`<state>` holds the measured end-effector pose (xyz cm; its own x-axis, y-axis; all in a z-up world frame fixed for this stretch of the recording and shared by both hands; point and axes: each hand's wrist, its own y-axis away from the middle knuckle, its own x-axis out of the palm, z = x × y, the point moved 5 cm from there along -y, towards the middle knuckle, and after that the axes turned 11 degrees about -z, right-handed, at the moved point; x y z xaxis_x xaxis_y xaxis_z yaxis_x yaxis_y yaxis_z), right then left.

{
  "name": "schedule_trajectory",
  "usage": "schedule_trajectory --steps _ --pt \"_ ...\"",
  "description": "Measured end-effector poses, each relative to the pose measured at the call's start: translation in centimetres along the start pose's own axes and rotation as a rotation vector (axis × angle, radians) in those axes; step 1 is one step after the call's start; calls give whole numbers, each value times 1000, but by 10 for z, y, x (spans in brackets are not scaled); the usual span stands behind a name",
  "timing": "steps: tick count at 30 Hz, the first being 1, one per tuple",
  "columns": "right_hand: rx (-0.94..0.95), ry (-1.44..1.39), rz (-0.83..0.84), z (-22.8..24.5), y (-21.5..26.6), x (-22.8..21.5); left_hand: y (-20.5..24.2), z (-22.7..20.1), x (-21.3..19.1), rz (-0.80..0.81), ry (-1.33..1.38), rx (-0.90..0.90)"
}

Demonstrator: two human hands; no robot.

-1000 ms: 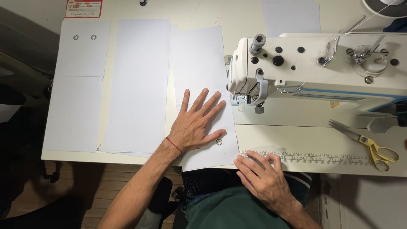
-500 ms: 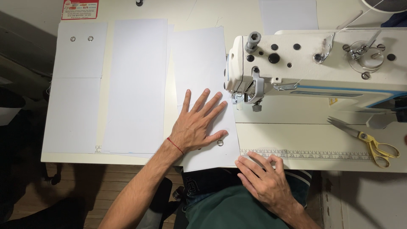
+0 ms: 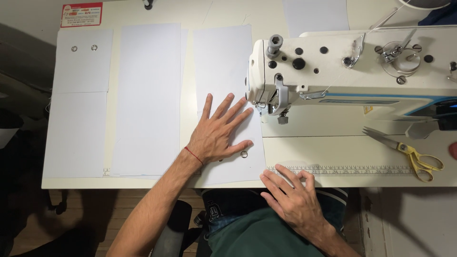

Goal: Cut and trim white leather pieces with grommets using scissors at a sewing station

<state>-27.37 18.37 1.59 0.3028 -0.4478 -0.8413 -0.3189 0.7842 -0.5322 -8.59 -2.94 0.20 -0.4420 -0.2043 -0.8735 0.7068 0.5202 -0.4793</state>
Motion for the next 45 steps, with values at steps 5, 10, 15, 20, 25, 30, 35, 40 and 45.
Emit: schedule_trajectory --steps 5,10,15,20,25,30,35,40,45 --pt "-8 6 -6 4 -10 -2 -2 7 4 15 -5 18" --pt "1 20 10 6 -8 2 -6 8 1 8 4 35" --pt "16 -20 13 8 -9 3 -8 10 0 23 8 40" --pt "35 -46 24 6 -7 4 -7 10 -1 12 9 41" --pt "37 -53 52 4 -5 5 -7 8 -2 24 -18 45" --pt "68 -158 102 -2 -12 2 -7 8 -4 3 -7 45" --pt "318 -446 -6 -62 -33 7 -7 9 5 134 -19 -34" --pt "600 -634 -127 -117 -82 10 -6 11 10 284 -16 -123" --pt "568 -532 -155 -170 -75 76 -7 9 0 234 -13 -111"
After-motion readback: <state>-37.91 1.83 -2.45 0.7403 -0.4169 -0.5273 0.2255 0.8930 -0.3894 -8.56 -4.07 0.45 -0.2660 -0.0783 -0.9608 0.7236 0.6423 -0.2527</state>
